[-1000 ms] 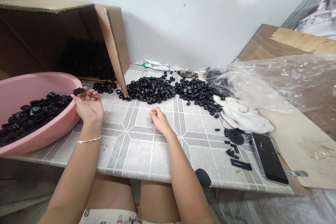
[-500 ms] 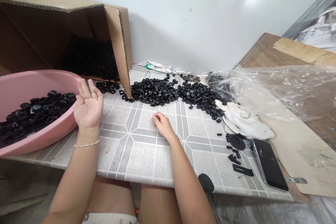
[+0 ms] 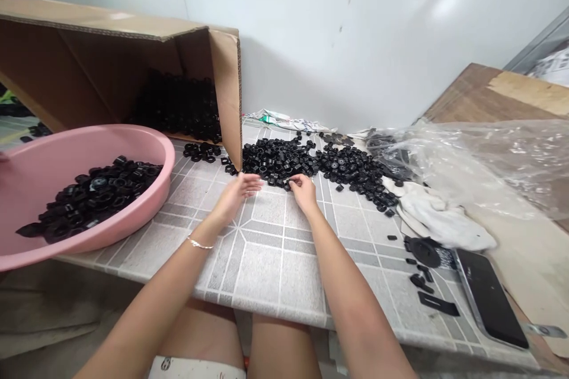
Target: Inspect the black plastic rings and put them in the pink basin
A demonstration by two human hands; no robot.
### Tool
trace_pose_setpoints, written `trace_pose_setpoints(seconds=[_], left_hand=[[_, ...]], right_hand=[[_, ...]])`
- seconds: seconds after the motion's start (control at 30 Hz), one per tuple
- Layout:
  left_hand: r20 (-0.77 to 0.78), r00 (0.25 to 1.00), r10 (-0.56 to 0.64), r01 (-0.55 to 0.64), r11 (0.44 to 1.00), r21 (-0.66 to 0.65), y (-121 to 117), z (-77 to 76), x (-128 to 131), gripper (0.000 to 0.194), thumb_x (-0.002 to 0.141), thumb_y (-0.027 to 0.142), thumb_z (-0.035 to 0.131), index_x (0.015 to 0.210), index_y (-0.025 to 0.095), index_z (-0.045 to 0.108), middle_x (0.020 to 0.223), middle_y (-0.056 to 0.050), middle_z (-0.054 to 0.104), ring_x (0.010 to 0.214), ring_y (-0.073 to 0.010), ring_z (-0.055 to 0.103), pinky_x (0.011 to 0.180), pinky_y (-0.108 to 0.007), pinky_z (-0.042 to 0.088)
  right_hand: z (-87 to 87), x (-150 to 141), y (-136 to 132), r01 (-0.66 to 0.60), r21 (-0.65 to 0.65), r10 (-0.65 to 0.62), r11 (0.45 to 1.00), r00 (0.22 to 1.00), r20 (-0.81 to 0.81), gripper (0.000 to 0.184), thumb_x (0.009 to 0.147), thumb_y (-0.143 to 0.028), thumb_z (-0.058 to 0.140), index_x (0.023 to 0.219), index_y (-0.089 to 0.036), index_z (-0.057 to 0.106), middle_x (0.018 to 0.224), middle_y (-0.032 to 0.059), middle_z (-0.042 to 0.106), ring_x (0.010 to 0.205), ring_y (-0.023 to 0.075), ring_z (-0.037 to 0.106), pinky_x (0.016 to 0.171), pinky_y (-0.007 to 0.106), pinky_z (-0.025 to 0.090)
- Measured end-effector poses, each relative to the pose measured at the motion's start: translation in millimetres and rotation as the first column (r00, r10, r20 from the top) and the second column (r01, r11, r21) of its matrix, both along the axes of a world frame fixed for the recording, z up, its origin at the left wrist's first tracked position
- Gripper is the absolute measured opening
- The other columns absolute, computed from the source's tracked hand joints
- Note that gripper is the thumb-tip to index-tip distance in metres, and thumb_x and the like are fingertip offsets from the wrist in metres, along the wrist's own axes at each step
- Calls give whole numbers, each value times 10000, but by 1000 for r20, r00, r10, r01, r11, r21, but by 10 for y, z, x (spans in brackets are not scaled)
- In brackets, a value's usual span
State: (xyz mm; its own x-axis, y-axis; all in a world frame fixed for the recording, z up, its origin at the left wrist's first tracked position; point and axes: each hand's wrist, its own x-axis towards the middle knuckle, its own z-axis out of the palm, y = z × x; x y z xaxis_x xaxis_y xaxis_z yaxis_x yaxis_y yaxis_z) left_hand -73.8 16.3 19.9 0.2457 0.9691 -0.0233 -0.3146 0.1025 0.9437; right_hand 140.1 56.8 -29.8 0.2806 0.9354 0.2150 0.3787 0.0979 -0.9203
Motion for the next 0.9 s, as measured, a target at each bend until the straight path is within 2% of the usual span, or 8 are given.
trace_pose_setpoints(seconds=[0.13, 0.33, 0.53, 0.6, 0.7, 0.77, 0.83, 0.9], left_hand=[[-244, 954, -176, 186, 982, 19, -123, -259, 277, 512, 873, 553, 506, 1169, 145, 596, 1023, -132, 708, 965, -226, 650, 886, -356, 444], [-207, 951, -231, 248, 967, 62, -100, -360, 386, 452, 720, 439, 728, 1022, 112, 644, 855, -73, 707, 795, -186, 657, 771, -302, 484], [-19, 998, -56, 56, 998, -19, -25, -240, 268, 407, 589, 395, 816, 852, 121, 668, 835, -61, 706, 792, -168, 641, 773, -283, 463], [4, 1000, 11, -10, 997, -77, -28, -206, 233, 421, 596, 423, 810, 851, 131, 646, 835, -65, 698, 820, -175, 653, 761, -273, 450], [34, 997, 66, -59, 984, -167, -45, -162, 214, 430, 622, 462, 789, 863, 158, 605, 808, -34, 661, 802, -168, 675, 685, -231, 428], [46, 998, 48, -38, 977, -209, -62, -143, 225, 442, 609, 449, 801, 880, 171, 590, 821, -17, 639, 766, -161, 682, 635, -210, 416], [44, 999, -11, 21, 971, -237, -83, -137, 247, 441, 612, 437, 805, 894, 176, 589, 857, -23, 635, 753, -159, 682, 612, -203, 420], [43, 996, -76, 84, 963, -255, -106, -142, 270, 424, 630, 429, 799, 898, 176, 592, 888, -36, 638, 761, -157, 679, 615, -206, 440]], right_hand=[[-63, -56, -352, -91, 15, 93, 996, 985, -149, 225, 666, -357, 639, 802, -205, 543, 729, 3, 605, 657, 170, 584, 686, 339, 489], [59, -328, -707, -29, 235, 7, 972, 996, 94, 100, 685, -225, 607, 746, -208, 530, 851, 22, 496, 743, 165, 534, 721, 324, 497], [221, -484, -710, -247, 318, 160, 916, 948, 274, 82, 790, -249, 569, 863, -219, 593, 965, 57, 567, 926, 205, 568, 853, 366, 481], [264, -258, -612, -197, 337, 121, 920, 965, 235, 149, 805, -291, 563, 923, -219, 619, 979, 59, 611, 936, 205, 578, 852, 363, 476], [257, 343, -367, 268, 324, -307, 907, 949, 75, 196, 819, -292, 480, 886, -184, 628, 939, 79, 629, 899, 212, 579, 865, 393, 459], [191, 767, -209, 458, 139, -476, 878, 866, 153, 133, 727, -241, 541, 782, -164, 633, 838, 80, 630, 878, 238, 579, 918, 450, 421], [99, 1087, -107, 510, 12, -495, 860, 828, 265, 123, 648, -209, 594, 752, -160, 639, 796, 79, 629, 879, 259, 581, 960, 493, 384], [27, 1252, -67, 437, 9, -417, 899, 851, 320, 123, 618, -204, 608, 729, -162, 640, 799, 82, 630, 835, 246, 581, 940, 473, 411]])
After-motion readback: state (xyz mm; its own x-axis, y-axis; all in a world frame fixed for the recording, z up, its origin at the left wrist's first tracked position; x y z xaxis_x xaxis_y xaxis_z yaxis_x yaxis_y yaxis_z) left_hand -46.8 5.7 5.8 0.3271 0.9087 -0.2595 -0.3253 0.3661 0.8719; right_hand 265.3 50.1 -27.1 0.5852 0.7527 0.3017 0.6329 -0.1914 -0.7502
